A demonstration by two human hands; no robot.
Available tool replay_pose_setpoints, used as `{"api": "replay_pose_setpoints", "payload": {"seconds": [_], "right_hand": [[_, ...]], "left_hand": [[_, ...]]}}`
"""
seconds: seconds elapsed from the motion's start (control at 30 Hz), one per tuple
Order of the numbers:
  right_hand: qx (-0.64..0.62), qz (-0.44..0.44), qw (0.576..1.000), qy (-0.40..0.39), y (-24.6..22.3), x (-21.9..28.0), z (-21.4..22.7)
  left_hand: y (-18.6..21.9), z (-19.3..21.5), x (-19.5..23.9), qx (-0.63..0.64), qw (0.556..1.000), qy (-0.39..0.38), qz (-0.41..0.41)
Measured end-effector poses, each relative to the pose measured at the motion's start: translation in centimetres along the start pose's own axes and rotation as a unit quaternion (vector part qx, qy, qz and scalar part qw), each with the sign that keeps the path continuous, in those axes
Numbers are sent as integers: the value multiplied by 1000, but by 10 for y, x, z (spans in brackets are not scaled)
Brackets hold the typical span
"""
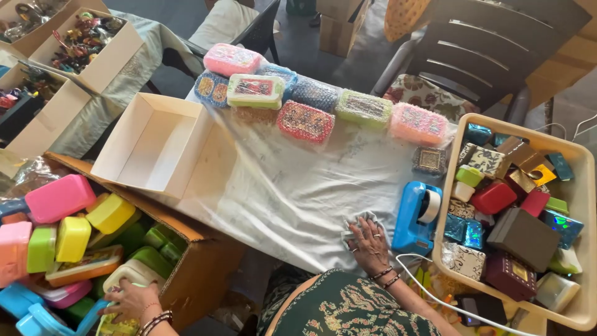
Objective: The person wraps a pink rectangular item in bubble wrap, securing it with tape. They then pick up a green rectangular item and wipe its surface with a white cloth.
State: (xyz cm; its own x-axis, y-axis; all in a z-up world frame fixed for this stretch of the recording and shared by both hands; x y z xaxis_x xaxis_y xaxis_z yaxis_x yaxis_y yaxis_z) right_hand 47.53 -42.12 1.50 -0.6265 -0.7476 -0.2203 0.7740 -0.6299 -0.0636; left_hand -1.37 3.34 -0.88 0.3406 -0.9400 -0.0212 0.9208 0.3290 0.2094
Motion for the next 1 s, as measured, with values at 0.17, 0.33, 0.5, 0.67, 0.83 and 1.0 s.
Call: {"api": "replay_pose_setpoints", "payload": {"seconds": [0.17, 0.33, 0.5, 0.67, 0.83, 1.0], "right_hand": [[5, 1, 1000, -3, 0, 0, -1], [0, -2, 1000, -18, 1, 1, 5], [-13, -3, 1000, 15, 0, 2, 2], [-9, -4, 1000, 12, 2, 3, 0], [-5, -5, 1000, 11, 3, 3, -2], [6, 0, 1000, 18, 0, 3, -2]], "left_hand": [[-21, -21, -16, -61, 997, 4, -42], [-41, -22, -79, -122, 969, -174, -129], [-49, 8, -94, -243, 939, -235, -59], [-56, 0, -98, -265, 939, -177, -132], [-40, 20, -128, -195, 954, -165, -155], [87, 160, -108, -82, 967, -157, -182]]}}
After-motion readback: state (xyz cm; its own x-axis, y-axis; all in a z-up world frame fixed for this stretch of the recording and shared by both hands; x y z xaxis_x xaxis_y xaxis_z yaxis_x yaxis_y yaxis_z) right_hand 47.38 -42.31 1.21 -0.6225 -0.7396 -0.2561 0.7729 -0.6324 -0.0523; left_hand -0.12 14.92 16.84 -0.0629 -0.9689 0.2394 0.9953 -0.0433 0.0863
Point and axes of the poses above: each hand's wrist, its own x-axis away from the middle knuckle, its own z-axis out of the back of the hand, y = z × x, the point moved 3 cm from there along -x, towards the middle knuckle, and after that the axes turned 11 degrees about x, right-handed, at the moved point
